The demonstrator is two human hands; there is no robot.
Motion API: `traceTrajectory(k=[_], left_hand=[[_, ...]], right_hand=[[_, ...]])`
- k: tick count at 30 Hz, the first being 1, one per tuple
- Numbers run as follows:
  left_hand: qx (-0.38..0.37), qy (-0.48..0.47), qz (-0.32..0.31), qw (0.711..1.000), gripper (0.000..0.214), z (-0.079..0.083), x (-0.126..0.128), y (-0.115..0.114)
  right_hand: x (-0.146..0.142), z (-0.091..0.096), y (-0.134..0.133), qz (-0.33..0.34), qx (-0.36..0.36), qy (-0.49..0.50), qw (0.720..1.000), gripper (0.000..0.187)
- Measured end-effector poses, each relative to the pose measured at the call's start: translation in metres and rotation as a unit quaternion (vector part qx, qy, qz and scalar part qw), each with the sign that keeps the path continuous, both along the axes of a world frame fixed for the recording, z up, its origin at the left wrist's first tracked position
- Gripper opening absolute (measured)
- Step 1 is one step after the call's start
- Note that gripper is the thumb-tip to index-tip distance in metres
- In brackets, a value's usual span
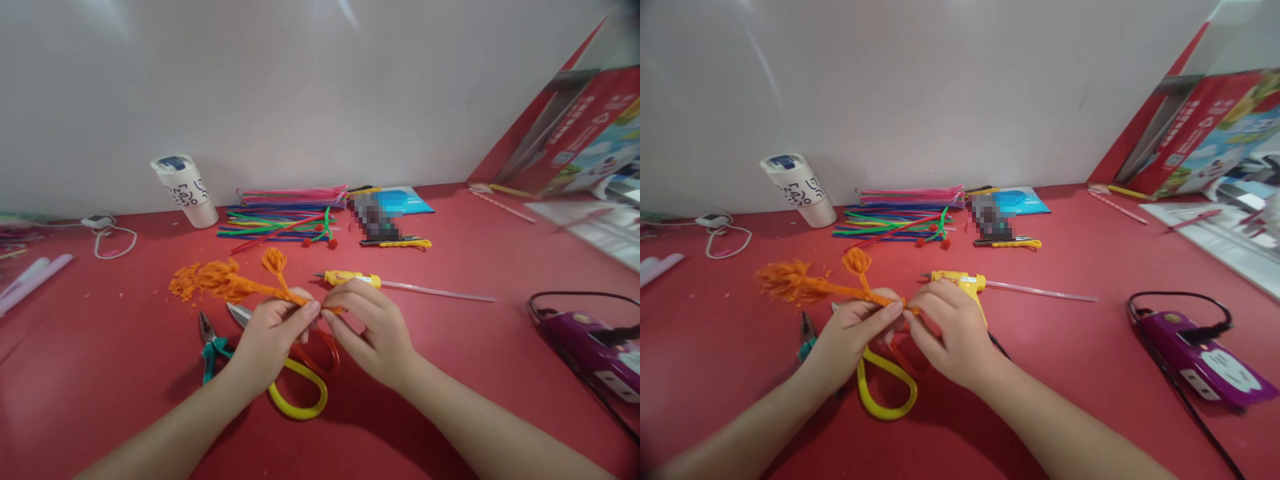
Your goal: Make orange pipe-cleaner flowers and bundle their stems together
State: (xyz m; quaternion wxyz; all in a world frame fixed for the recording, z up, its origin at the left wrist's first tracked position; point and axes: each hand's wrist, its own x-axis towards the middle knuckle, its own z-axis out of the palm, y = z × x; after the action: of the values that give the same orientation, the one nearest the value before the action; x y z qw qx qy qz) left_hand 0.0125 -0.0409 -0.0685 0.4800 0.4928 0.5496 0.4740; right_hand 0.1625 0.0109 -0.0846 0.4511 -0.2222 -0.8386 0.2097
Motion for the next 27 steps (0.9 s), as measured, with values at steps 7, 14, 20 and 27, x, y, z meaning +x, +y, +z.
traceTrajectory(k=[7,14,20,27], left_hand=[[0.085,0.137,-0.082,0.984,0.024,0.005,-0.007,-0.001],[0.073,0.117,-0.112,0.984,0.019,0.005,-0.005,-0.002],[0.055,0.067,-0.067,0.994,0.019,0.012,-0.001,0.002],[0.07,0.057,-0.103,0.991,0.017,0.004,-0.003,-0.002]], right_hand=[[0.001,0.005,0.008,0.15,-0.544,0.112,0.818,0.017],[0.002,0.004,0.01,0.181,-0.624,0.121,0.751,0.016],[0.0,0.004,0.008,0.152,-0.567,0.122,0.8,0.015],[-0.004,0.007,0.001,0.124,-0.591,0.171,0.779,0.01]])
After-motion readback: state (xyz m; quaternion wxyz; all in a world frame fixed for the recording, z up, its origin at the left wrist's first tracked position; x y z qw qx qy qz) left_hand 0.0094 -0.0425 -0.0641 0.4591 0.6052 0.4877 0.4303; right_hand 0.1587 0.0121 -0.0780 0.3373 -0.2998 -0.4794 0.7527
